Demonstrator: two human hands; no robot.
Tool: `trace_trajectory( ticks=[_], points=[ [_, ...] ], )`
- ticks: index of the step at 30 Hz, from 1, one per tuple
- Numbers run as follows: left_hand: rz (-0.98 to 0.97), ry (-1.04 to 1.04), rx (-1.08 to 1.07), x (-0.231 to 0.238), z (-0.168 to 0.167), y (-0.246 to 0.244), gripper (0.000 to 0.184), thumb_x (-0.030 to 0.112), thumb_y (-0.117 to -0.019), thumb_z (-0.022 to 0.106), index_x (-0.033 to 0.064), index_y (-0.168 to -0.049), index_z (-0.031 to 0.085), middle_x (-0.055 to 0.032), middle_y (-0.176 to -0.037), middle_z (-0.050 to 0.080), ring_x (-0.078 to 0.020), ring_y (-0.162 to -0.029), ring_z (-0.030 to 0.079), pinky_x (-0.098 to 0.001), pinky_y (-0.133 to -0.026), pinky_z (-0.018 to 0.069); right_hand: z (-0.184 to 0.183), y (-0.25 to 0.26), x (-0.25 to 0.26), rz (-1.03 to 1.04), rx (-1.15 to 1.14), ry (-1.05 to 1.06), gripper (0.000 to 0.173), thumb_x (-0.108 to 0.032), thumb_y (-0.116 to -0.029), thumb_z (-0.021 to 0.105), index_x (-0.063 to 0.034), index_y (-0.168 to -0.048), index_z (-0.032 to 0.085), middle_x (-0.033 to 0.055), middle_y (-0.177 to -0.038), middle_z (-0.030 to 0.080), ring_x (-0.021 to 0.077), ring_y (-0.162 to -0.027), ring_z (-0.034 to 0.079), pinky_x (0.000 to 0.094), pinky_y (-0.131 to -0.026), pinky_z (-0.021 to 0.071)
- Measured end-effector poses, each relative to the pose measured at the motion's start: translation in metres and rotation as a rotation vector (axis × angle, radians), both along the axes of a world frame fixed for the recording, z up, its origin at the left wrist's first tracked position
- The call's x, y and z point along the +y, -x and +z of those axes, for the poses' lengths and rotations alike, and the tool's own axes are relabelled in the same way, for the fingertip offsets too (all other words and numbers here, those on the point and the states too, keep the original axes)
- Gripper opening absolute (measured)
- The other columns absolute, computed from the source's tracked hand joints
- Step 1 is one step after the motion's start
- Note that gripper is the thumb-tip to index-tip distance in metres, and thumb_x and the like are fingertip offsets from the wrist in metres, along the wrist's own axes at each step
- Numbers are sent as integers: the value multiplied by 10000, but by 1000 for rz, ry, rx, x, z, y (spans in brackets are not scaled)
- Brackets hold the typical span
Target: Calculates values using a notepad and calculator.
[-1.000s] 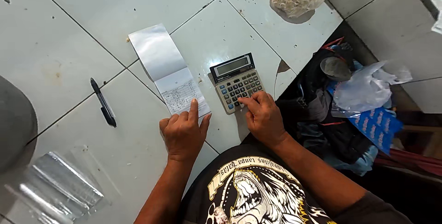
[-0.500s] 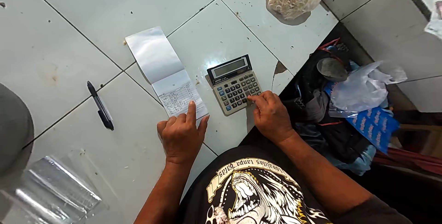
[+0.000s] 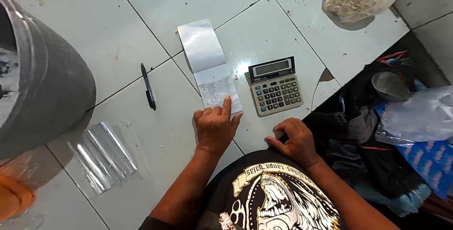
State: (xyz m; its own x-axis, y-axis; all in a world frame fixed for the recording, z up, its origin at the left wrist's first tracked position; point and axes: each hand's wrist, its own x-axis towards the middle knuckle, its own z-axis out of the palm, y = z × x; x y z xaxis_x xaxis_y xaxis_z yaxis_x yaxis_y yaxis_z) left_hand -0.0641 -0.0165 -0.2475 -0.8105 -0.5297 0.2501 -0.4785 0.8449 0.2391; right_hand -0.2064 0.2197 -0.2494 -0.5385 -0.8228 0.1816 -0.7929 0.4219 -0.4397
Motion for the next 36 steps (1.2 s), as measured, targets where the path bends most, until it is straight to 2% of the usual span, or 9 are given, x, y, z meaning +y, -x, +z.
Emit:
trace_trajectory(
  ticks=[10, 17, 19, 22, 24, 26, 36],
  points=[
    [-12, -5, 13, 2, 1, -3, 563, 554, -978, 579, 181, -1394, 654, -29, -713, 612, -234, -669, 548, -446, -747, 417, 2, -1, -2, -10, 29, 0, 460, -588, -902, 685, -131, -946, 706, 43, -906, 687, 186, -889, 653, 349, -788, 552],
    [-28, -9, -3, 2, 1, -5, 570, 574, -991, 548, 201, -1412, 638, -39, -718, 598, -244, -679, 545, -463, -761, 419, 0, -1, 0, -15, 12, 4, 471, -599, -906, 673, -131, -950, 708, 38, -904, 686, 183, -879, 655, 351, -775, 558],
    [-38, -12, -2, 3, 0, -4, 570, 574, -998, 534, 197, -1413, 637, -57, -729, 611, -263, -686, 559, -483, -767, 427, 1, -1, 2, -29, -18, 35, 431, -547, -927, 683, -118, -971, 710, 36, -919, 695, 170, -887, 665, 346, -778, 573],
    [-41, -12, -24, 4, 1, -2, 573, 573, -1003, 523, 201, -1427, 621, -75, -756, 632, -280, -706, 581, -499, -789, 435, 9, -1, 0, -103, 29, 105, 284, -342, -994, 636, -92, -1092, 726, 66, -993, 692, 190, -953, 667, 358, -821, 587],
    [-36, -7, -33, 4, 1, -2, 576, 575, -1002, 520, 204, -1432, 617, -77, -760, 634, -282, -705, 580, -503, -791, 432, 17, 2, -7, -164, 102, 92, 275, -265, -1012, 590, -102, -1188, 725, 84, -1022, 665, 217, -976, 641, 367, -824, 567],
    [-36, -2, -25, 3, 1, -3, 579, 579, -1000, 519, 201, -1427, 621, -75, -763, 635, -280, -703, 578, -503, -786, 430, 24, 7, -16, -200, 146, 45, 296, -238, -1012, 562, -131, -1235, 724, 88, -1031, 646, 230, -979, 626, 368, -813, 556],
    [-33, -7, -14, 2, 0, -4, 588, 590, -998, 506, 206, -1428, 623, -66, -758, 629, -269, -702, 572, -491, -786, 423, 39, 18, -50, -191, 174, -137, 342, -136, -977, 539, -211, -1241, 742, 94, -1015, 608, 263, -956, 603, 386, -757, 533]
  ],
)
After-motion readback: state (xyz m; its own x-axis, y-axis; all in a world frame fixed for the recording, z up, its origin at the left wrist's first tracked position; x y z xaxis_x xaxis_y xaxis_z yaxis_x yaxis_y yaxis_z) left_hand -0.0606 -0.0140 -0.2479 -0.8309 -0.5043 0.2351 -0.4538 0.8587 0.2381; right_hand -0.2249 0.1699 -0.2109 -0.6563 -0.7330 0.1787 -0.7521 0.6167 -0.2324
